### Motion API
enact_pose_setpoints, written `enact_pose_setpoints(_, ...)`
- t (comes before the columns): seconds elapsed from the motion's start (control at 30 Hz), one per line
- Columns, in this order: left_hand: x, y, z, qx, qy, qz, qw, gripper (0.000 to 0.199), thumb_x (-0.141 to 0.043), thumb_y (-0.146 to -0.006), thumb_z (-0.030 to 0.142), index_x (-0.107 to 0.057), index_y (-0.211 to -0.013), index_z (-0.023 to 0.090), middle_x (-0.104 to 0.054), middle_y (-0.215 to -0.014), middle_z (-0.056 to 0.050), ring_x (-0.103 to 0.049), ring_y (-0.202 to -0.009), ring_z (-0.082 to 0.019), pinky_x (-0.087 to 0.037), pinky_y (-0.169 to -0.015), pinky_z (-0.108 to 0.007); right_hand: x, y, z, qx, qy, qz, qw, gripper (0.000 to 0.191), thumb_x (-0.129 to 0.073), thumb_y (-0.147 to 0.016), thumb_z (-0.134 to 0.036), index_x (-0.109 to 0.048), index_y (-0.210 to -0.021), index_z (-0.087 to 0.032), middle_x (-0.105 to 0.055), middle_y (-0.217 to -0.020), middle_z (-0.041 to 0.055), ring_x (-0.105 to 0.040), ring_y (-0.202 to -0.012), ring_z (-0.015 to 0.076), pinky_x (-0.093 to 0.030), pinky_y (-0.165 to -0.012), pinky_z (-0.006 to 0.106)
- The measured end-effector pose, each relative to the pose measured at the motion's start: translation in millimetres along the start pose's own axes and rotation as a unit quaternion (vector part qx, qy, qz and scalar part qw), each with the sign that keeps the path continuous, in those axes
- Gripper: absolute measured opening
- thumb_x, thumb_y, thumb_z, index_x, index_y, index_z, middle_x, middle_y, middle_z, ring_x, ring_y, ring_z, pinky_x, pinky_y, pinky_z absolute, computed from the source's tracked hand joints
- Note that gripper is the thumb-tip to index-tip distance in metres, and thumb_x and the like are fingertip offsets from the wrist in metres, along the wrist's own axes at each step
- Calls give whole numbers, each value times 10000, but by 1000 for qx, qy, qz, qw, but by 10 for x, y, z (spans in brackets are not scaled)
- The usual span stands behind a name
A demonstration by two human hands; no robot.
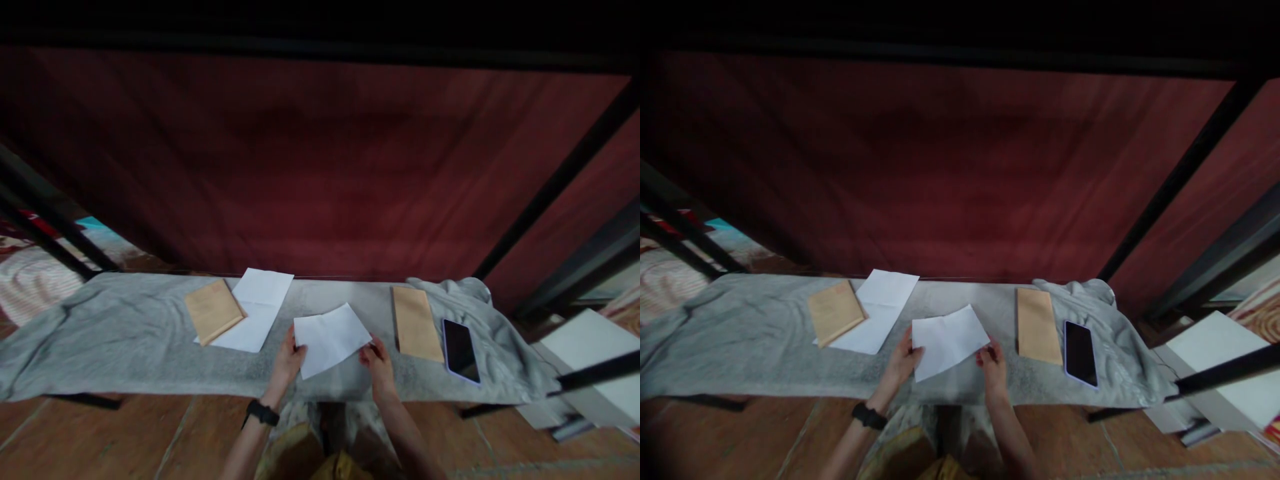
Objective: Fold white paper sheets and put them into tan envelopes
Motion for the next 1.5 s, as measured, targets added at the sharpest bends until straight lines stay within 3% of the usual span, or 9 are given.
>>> enact_pose_setpoints(0.1,87,-156,-65,-37,-107,-22,993,747,-548,-695,58,-465,-1432,150,-729,-1149,-70,-680,-1087,-245,-529,-994,-420,164,3,90,19,51,18,998,608,-624,-659,-516,-617,-1173,-192,-695,-868,48,-624,-659,192,-530,-586,324)
enact_pose_setpoints(0.23,111,-216,-96,-53,-240,1,969,727,-538,-758,60,-421,-1472,131,-693,-1225,-118,-660,-1138,-267,-506,-1021,-435,238,65,52,153,153,38,976,541,-526,-797,-456,-578,-1270,-201,-650,-1177,115,-646,-943,217,-552,-778,350)
enact_pose_setpoints(0.37,-23,-90,-68,-119,-374,76,917,595,-465,-874,96,-432,-1468,101,-550,-1416,-194,-556,-1289,-289,-433,-1094,-451,23,96,-38,254,246,-65,933,451,-417,-935,-410,-587,-1311,-228,-631,-1253,107,-627,-1086,214,-522,-961,395)
enact_pose_setpoints(0.43,-169,3,-66,-165,-420,82,889,527,-420,-944,157,-439,-1468,102,-455,-1511,-205,-449,-1393,-302,-383,-1134,-470,-175,89,-35,285,288,-122,906,464,-376,-979,-417,-572,-1355,-231,-607,-1347,105,-573,-1236,222,-465,-1071,420)
enact_pose_setpoints(0.6,-520,170,-162,-202,-488,-12,849,551,-359,-968,172,-390,-1516,117,-372,-1589,-178,-296,-1495,-291,-310,-1178,-498,-641,64,112,328,428,-222,812,529,-268,-1037,-380,-469,-1481,-173,-461,-1544,108,-412,-1432,212,-334,-1200,454)
enact_pose_setpoints(0.8,-513,199,-226,-196,-523,-42,829,574,-319,-968,164,-362,-1538,102,-364,-1592,-165,-273,-1508,-252,-253,-1216,-479,-712,11,225,338,580,-229,705,516,-257,-1059,-363,-412,-1516,-182,-350,-1603,83,-293,-1498,212,-204,-1237,462)
enact_pose_setpoints(0.97,-376,178,-209,-176,-502,-2,847,589,-365,-1005,335,-339,-1551,116,-370,-1588,-157,-282,-1504,-257,-237,-1229,-477,-531,-152,233,353,590,-186,702,532,-294,-1054,-389,-390,-1528,-169,-346,-1602,110,-303,-1493,233,-201,-1222,468)
enact_pose_setpoints(1.27,-238,185,-181,-162,-499,26,851,598,-350,-1008,379,-382,-1524,77,-357,-1592,-170,-304,-1496,-271,-236,-1229,-469,-365,-352,171,331,555,-112,755,572,-303,-1046,-415,-447,-1486,-78,-412,-1552,194,-393,-1444,290,-245,-1207,503)
enact_pose_setpoints(1.5,-247,169,-213,-163,-505,24,847,595,-374,-1002,375,-368,-1539,121,-381,-1585,-147,-319,-1490,-268,-243,-1226,-476,-748,-372,96,355,579,-250,690,533,-268,-1055,-373,-429,-1505,-136,-373,-1590,106,-319,-1486,227,-224,-1229,444)
Point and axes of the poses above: each hand's wrist, its own y-axis away from the middle knuckle, its own x-axis out of the back of the hand, z = x × y, the point moved 1 cm from there along -y, towards the middle knuckle
